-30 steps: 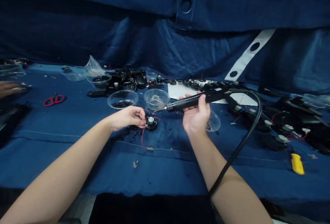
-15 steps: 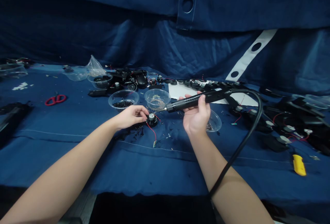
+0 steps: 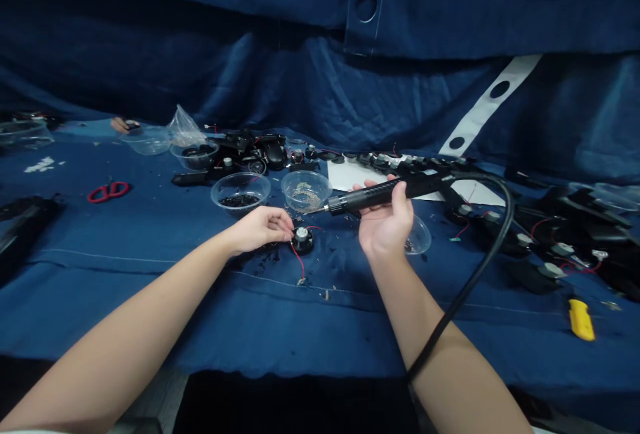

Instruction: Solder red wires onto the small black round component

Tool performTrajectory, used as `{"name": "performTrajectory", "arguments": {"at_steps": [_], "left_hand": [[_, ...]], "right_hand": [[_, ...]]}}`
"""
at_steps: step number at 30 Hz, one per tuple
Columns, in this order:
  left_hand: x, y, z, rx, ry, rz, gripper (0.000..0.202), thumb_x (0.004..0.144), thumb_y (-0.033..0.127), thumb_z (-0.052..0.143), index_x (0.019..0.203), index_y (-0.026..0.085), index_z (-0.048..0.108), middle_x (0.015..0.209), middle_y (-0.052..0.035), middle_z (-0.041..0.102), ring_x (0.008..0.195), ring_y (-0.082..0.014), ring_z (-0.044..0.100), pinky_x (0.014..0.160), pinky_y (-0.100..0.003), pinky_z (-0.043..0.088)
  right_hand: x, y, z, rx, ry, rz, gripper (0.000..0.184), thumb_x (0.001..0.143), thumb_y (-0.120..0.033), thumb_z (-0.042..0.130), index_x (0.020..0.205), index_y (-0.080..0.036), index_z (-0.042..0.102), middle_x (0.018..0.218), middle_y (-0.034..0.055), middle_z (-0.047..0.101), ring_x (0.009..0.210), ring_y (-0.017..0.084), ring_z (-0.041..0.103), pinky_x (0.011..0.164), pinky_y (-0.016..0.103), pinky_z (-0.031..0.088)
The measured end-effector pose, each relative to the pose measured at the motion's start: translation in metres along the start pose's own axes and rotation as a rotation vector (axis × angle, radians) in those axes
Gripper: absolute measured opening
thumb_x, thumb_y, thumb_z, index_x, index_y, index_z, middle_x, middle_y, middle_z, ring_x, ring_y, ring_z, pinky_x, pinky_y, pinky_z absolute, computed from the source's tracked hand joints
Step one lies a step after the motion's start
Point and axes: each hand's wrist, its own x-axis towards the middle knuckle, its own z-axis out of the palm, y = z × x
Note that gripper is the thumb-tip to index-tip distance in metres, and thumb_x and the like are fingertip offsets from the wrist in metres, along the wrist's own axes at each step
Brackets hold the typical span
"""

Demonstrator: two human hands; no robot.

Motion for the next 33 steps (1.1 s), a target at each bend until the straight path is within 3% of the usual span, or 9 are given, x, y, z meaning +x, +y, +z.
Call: {"name": "performTrajectory", "arguments": {"at_steps": [6, 16, 21, 27, 33], "left_hand": [[0.004, -0.002, 0.005, -0.049, 0.073, -0.017, 0.027, 0.067, 0.019, 0.089, 0.087, 0.015, 0.071, 0.082, -0.0042, 0.076, 0.078, -0.0149, 0.072, 0.080, -0.031, 0.059], [0.000, 0.002, -0.002, 0.112, -0.027, 0.032, 0.022, 0.072, 0.020, 0.080, 0.093, 0.016, 0.073, 0.087, -0.0046, 0.075, 0.083, -0.0159, 0.070, 0.084, -0.032, 0.056], [-0.004, 0.010, -0.001, 0.293, -0.035, 0.061, 0.025, 0.081, 0.038, 0.074, 0.094, 0.017, 0.075, 0.088, -0.0048, 0.074, 0.080, -0.0174, 0.067, 0.076, -0.030, 0.052], [-0.008, 0.016, 0.011, 0.561, 0.027, 0.055, 0.046, 0.084, 0.063, 0.069, 0.080, 0.018, 0.073, 0.073, -0.0024, 0.070, 0.065, -0.0156, 0.059, 0.061, -0.026, 0.043], [-0.009, 0.012, 0.018, 0.647, 0.018, 0.152, 0.032, 0.082, 0.050, 0.076, 0.077, 0.019, 0.069, 0.070, 0.0001, 0.070, 0.063, -0.0140, 0.061, 0.060, -0.025, 0.044]], "right_hand": [[0.000, -0.001, -0.001, -0.017, -0.026, 0.010, 0.058, 0.077, -0.060, 0.077, 0.114, -0.021, 0.057, 0.081, 0.0036, 0.078, 0.075, 0.027, 0.080, 0.073, 0.045, 0.066], [-0.002, 0.001, 0.001, -0.045, -0.028, 0.012, 0.055, 0.080, -0.060, 0.073, 0.115, -0.021, 0.057, 0.080, 0.0034, 0.077, 0.075, 0.025, 0.079, 0.082, 0.050, 0.065], [-0.003, 0.000, 0.001, -0.048, -0.026, 0.017, 0.055, 0.079, -0.060, 0.073, 0.116, -0.021, 0.057, 0.081, 0.0031, 0.077, 0.076, 0.025, 0.079, 0.083, 0.050, 0.064], [-0.003, 0.000, 0.000, -0.047, -0.031, 0.015, 0.056, 0.079, -0.060, 0.074, 0.115, -0.021, 0.057, 0.081, 0.0031, 0.077, 0.075, 0.025, 0.079, 0.082, 0.049, 0.065], [-0.003, 0.000, 0.000, -0.032, -0.031, 0.022, 0.059, 0.077, -0.060, 0.077, 0.115, -0.021, 0.057, 0.080, 0.0031, 0.078, 0.074, 0.026, 0.079, 0.079, 0.049, 0.065]]}}
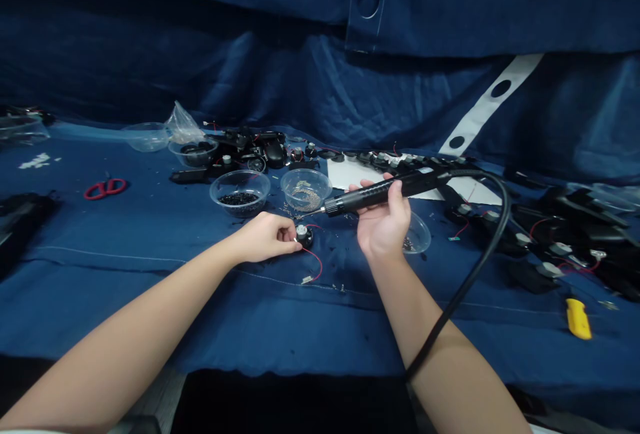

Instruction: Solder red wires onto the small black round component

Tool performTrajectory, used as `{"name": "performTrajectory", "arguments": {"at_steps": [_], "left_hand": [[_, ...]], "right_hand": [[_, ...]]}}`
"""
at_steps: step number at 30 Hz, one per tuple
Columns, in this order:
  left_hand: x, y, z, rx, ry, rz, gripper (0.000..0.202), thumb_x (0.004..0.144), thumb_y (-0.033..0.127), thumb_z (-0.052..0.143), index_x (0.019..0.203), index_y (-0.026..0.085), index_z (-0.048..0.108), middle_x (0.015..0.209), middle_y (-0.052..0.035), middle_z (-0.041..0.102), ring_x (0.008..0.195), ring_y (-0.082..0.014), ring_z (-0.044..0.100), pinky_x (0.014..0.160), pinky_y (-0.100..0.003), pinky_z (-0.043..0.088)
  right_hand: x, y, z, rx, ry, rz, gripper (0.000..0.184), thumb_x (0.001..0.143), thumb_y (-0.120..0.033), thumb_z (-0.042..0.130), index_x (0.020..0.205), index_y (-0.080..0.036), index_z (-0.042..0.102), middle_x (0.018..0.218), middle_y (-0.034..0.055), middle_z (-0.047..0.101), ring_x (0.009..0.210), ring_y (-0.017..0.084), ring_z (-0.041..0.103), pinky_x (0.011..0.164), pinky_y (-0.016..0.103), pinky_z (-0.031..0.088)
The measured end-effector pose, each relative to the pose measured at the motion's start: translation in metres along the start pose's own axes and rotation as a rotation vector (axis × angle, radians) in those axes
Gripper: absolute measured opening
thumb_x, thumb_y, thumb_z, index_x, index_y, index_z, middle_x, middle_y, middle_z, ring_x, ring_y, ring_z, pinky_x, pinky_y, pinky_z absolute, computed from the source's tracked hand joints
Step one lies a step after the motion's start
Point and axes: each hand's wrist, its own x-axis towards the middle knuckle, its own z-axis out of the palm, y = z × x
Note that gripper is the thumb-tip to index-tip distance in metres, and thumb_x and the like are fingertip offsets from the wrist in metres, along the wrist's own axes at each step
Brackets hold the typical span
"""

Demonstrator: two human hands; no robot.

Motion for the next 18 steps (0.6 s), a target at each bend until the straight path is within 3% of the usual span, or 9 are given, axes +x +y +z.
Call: {"name": "performTrajectory", "arguments": {"at_steps": [6, 9, 14, 18], "left_hand": [[-0.003, 0.005, -0.008, -0.028, 0.029, 0.097, 0.018, 0.085, 0.038, 0.072, 0.082, 0.019, 0.072, 0.082, -0.0017, 0.074, 0.073, -0.0152, 0.067, 0.071, -0.026, 0.052], [-0.006, 0.009, -0.015, -0.050, 0.045, 0.077, 0.016, 0.087, 0.035, 0.070, 0.087, 0.020, 0.073, 0.087, -0.0027, 0.076, 0.079, -0.0173, 0.071, 0.078, -0.028, 0.055], [-0.010, 0.012, -0.024, -0.040, 0.110, -0.003, 0.015, 0.088, 0.034, 0.067, 0.089, 0.020, 0.071, 0.084, -0.0027, 0.076, 0.079, -0.0193, 0.072, 0.077, -0.030, 0.056], [-0.011, 0.014, -0.027, 0.046, 0.188, 0.043, 0.015, 0.090, 0.034, 0.065, 0.089, 0.020, 0.071, 0.097, -0.0051, 0.075, 0.085, -0.0198, 0.071, 0.082, -0.032, 0.056]], "right_hand": [[0.000, 0.000, -0.001, 0.005, -0.009, -0.005, 0.057, 0.077, -0.059, 0.077, 0.115, -0.021, 0.057, 0.080, 0.0034, 0.078, 0.074, 0.027, 0.080, 0.080, 0.050, 0.065], [0.000, 0.000, -0.001, -0.002, -0.008, -0.007, 0.057, 0.077, -0.060, 0.077, 0.114, -0.021, 0.057, 0.080, 0.0034, 0.078, 0.074, 0.027, 0.080, 0.079, 0.050, 0.065], [0.001, 0.000, -0.001, -0.013, -0.002, -0.012, 0.056, 0.079, -0.060, 0.075, 0.115, -0.021, 0.057, 0.081, 0.0034, 0.078, 0.076, 0.026, 0.079, 0.080, 0.050, 0.065], [0.000, 0.001, -0.001, -0.003, 0.002, -0.013, 0.055, 0.080, -0.060, 0.074, 0.115, -0.021, 0.057, 0.081, 0.0031, 0.078, 0.075, 0.026, 0.079, 0.081, 0.050, 0.065]]}}
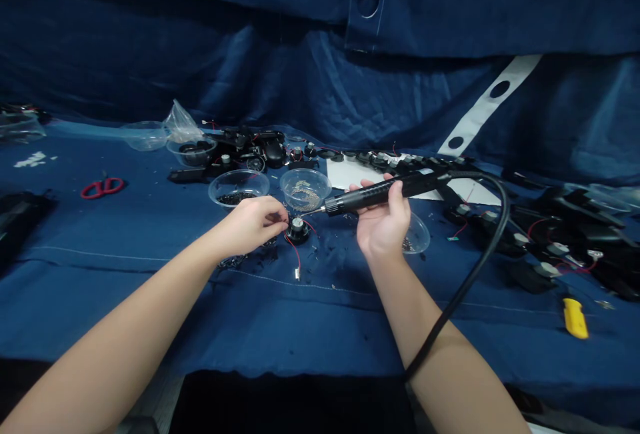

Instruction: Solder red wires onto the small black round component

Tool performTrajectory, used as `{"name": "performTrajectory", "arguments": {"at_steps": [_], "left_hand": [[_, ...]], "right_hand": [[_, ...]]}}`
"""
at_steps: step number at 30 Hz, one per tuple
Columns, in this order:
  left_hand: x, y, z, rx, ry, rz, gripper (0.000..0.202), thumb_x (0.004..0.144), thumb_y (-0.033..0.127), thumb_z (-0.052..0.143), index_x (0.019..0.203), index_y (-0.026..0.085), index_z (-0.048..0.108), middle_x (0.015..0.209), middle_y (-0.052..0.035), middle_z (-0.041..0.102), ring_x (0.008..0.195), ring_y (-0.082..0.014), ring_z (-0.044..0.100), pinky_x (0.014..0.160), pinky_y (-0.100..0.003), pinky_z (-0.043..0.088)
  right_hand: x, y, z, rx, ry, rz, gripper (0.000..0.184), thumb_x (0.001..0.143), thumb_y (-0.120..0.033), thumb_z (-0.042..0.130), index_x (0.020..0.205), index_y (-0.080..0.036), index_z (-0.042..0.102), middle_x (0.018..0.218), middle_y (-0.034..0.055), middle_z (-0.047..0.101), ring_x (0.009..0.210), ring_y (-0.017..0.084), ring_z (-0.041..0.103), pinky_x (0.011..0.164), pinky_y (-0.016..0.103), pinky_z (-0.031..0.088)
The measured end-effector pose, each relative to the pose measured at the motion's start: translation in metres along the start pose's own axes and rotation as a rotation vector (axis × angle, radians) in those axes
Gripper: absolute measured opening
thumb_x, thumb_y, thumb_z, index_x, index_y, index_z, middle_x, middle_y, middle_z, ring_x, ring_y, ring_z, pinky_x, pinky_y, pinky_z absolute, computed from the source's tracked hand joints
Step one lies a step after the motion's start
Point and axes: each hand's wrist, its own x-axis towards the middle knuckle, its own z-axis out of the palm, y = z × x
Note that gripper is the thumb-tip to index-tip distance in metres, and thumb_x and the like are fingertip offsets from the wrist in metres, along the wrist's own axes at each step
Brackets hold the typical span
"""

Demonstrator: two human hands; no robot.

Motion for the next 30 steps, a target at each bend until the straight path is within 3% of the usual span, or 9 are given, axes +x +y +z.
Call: {"name": "performTrajectory", "arguments": {"at_steps": [6, 10, 12, 18, 22, 26, 30], "left_hand": [[-0.004, 0.006, -0.002, 0.126, 0.063, 0.003, 0.013, 0.093, 0.031, 0.064, 0.098, 0.022, 0.072, 0.089, -0.0050, 0.075, 0.087, -0.0236, 0.071, 0.083, -0.035, 0.052], [-0.004, 0.008, 0.001, 0.064, 0.069, -0.015, 0.010, 0.094, 0.030, 0.063, 0.099, 0.023, 0.069, 0.088, -0.0038, 0.076, 0.085, -0.0234, 0.072, 0.083, -0.036, 0.053], [-0.002, 0.007, 0.005, -0.091, 0.056, -0.075, 0.009, 0.094, 0.031, 0.065, 0.098, 0.022, 0.066, 0.088, -0.0036, 0.078, 0.085, -0.0221, 0.073, 0.084, -0.037, 0.055], [0.006, 0.008, 0.031, -0.879, -0.006, -0.398, 0.018, 0.091, 0.028, 0.074, 0.091, 0.017, 0.060, 0.095, -0.0104, 0.080, 0.094, -0.0213, 0.077, 0.093, -0.039, 0.061], [0.007, 0.008, 0.044, -1.172, -0.037, -0.512, 0.022, 0.089, 0.029, 0.079, 0.087, 0.015, 0.061, 0.100, -0.0131, 0.080, 0.095, -0.0211, 0.077, 0.098, -0.038, 0.060], [0.006, 0.005, 0.049, -1.159, -0.040, -0.551, 0.023, 0.086, 0.029, 0.083, 0.085, 0.015, 0.064, 0.097, -0.0119, 0.079, 0.090, -0.0195, 0.077, 0.092, -0.035, 0.061], [0.008, 0.001, 0.047, -0.929, -0.067, -0.557, 0.022, 0.082, 0.027, 0.085, 0.087, 0.013, 0.069, 0.087, -0.0079, 0.078, 0.072, -0.0139, 0.071, 0.067, -0.026, 0.058]], "right_hand": [[0.000, 0.001, 0.000, 0.002, 0.040, 0.004, 0.058, 0.079, -0.064, 0.075, 0.113, -0.022, 0.055, 0.084, 0.0035, 0.077, 0.079, 0.026, 0.079, 0.084, 0.052, 0.064], [0.002, 0.002, -0.001, 0.001, 0.053, 0.009, 0.057, 0.079, -0.064, 0.074, 0.113, -0.022, 0.055, 0.083, 0.0033, 0.076, 0.080, 0.027, 0.079, 0.085, 0.052, 0.064], [0.003, 0.003, -0.001, 0.003, 0.057, 0.015, 0.057, 0.079, -0.064, 0.074, 0.112, -0.022, 0.055, 0.083, 0.0034, 0.076, 0.079, 0.027, 0.079, 0.084, 0.051, 0.064], [0.002, 0.004, -0.002, 0.014, 0.053, 0.025, 0.058, 0.077, -0.064, 0.077, 0.111, -0.022, 0.056, 0.083, 0.0039, 0.077, 0.079, 0.027, 0.079, 0.081, 0.050, 0.065], [0.002, 0.004, -0.002, 0.021, 0.054, 0.028, 0.056, 0.078, -0.062, 0.077, 0.112, -0.022, 0.056, 0.082, 0.0043, 0.078, 0.079, 0.027, 0.080, 0.080, 0.049, 0.065], [0.003, 0.004, -0.002, 0.030, 0.061, 0.029, 0.055, 0.078, -0.061, 0.076, 0.111, -0.022, 0.056, 0.082, 0.0042, 0.077, 0.079, 0.027, 0.079, 0.082, 0.050, 0.065], [0.003, 0.003, -0.002, 0.027, 0.064, 0.036, 0.056, 0.078, -0.061, 0.076, 0.112, -0.021, 0.056, 0.082, 0.0047, 0.077, 0.079, 0.027, 0.079, 0.084, 0.051, 0.064]]}}
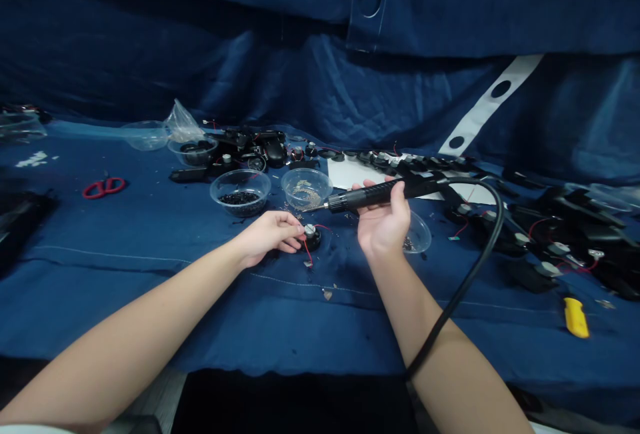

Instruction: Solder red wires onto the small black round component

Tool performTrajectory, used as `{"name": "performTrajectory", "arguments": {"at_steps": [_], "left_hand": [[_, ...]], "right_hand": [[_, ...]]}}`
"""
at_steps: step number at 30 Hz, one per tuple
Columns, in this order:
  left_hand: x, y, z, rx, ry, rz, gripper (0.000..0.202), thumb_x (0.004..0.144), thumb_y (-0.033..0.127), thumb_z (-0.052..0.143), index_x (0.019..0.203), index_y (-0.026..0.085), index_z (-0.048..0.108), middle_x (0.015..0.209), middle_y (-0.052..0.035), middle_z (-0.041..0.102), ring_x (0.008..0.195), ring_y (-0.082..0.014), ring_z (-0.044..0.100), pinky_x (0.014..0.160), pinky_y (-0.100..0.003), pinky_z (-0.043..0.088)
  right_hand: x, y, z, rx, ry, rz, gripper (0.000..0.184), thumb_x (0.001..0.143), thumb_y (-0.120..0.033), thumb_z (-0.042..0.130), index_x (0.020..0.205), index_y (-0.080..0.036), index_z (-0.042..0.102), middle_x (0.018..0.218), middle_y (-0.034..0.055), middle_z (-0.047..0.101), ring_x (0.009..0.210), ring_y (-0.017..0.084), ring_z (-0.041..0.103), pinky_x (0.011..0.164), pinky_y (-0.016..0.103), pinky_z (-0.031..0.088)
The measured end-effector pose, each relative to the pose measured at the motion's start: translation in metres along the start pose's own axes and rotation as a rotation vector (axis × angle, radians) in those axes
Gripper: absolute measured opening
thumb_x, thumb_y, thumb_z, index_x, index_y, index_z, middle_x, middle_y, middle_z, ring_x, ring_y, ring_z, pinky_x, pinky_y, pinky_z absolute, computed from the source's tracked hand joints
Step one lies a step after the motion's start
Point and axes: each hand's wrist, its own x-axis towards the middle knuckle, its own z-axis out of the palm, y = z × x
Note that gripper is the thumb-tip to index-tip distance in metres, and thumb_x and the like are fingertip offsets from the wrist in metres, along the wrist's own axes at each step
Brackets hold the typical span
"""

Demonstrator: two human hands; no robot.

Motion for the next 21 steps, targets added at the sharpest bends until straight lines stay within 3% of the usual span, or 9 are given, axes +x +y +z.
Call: {"name": "performTrajectory", "arguments": {"at_steps": [3, 7, 11, 15, 21], "left_hand": [[0.003, 0.002, -0.008, 0.109, 0.025, 0.049, 0.025, 0.075, 0.029, 0.089, 0.086, 0.013, 0.073, 0.082, -0.0058, 0.076, 0.067, -0.0114, 0.066, 0.060, -0.022, 0.052], [0.006, 0.004, -0.019, 0.121, -0.038, 0.075, 0.037, 0.069, 0.041, 0.093, 0.088, 0.013, 0.078, 0.087, -0.0085, 0.078, 0.074, -0.0136, 0.068, 0.063, -0.023, 0.052], [0.006, 0.007, -0.027, 0.118, -0.084, 0.105, 0.041, 0.072, 0.049, 0.090, 0.093, 0.015, 0.080, 0.090, -0.0087, 0.078, 0.075, -0.0137, 0.068, 0.067, -0.025, 0.053], [0.006, 0.007, -0.029, 0.162, -0.102, 0.135, 0.035, 0.078, 0.047, 0.086, 0.094, 0.016, 0.080, 0.091, -0.0074, 0.078, 0.077, -0.0133, 0.068, 0.070, -0.025, 0.054], [0.006, 0.005, -0.026, 0.173, -0.054, 0.205, 0.030, 0.076, 0.041, 0.087, 0.092, 0.017, 0.078, 0.088, -0.0045, 0.077, 0.074, -0.0122, 0.067, 0.076, -0.028, 0.057]], "right_hand": [[-0.001, 0.000, 0.001, 0.007, -0.008, 0.006, 0.057, 0.078, -0.061, 0.076, 0.112, -0.021, 0.056, 0.082, 0.0048, 0.078, 0.079, 0.027, 0.080, 0.083, 0.049, 0.064], [-0.002, -0.001, 0.002, 0.016, -0.022, 0.012, 0.057, 0.076, -0.060, 0.078, 0.111, -0.022, 0.056, 0.080, 0.0045, 0.078, 0.077, 0.027, 0.080, 0.077, 0.047, 0.065], [-0.002, -0.002, 0.002, 0.009, -0.028, 0.012, 0.055, 0.076, -0.061, 0.077, 0.110, -0.022, 0.055, 0.081, 0.0035, 0.078, 0.077, 0.027, 0.079, 0.079, 0.048, 0.065], [-0.001, -0.001, 0.002, -0.005, -0.030, 0.003, 0.054, 0.079, -0.061, 0.073, 0.111, -0.022, 0.056, 0.082, 0.0032, 0.077, 0.078, 0.026, 0.079, 0.081, 0.048, 0.064], [-0.002, -0.002, 0.003, -0.010, -0.033, -0.002, 0.053, 0.080, -0.061, 0.072, 0.112, -0.022, 0.055, 0.082, 0.0036, 0.077, 0.077, 0.025, 0.079, 0.084, 0.050, 0.063]]}}
